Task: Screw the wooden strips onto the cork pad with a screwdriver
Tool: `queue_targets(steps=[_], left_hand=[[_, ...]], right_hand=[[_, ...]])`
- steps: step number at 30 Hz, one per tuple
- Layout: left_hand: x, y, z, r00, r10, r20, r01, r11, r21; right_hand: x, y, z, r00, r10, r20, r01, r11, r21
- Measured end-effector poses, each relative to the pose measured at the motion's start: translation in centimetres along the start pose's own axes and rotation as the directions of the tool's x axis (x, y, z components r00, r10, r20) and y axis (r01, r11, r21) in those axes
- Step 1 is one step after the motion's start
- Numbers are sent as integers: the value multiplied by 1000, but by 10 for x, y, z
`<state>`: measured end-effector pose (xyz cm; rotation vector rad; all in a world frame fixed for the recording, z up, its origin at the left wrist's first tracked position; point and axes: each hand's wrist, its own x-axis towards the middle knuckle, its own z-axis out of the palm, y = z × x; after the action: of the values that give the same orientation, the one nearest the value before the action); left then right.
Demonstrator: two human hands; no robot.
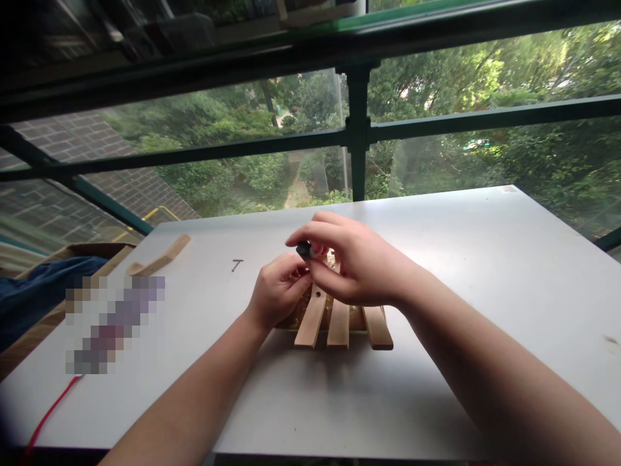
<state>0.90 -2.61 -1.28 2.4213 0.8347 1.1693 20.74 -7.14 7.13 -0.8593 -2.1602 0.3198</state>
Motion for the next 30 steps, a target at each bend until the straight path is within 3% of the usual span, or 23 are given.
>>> queue_targets(steps=[12,19,25,30], left_hand=[[-2,-4,1,1000,-7,8,7,1000,16],[8,-5,-5,996,60,69,-63,997,37],[11,-2,-8,995,52,82,-57,996,62],[9,-2,-6,995,54,89,-58,997,46]], right_hand=[[-1,3,15,973,185,-135,-190,981,-27],[0,1,10,984,135,-112,-142,988,-57],[-3,1,0,998,69,-2,-68,990,120],[-3,3,0,1000,0,-1,0,995,102]])
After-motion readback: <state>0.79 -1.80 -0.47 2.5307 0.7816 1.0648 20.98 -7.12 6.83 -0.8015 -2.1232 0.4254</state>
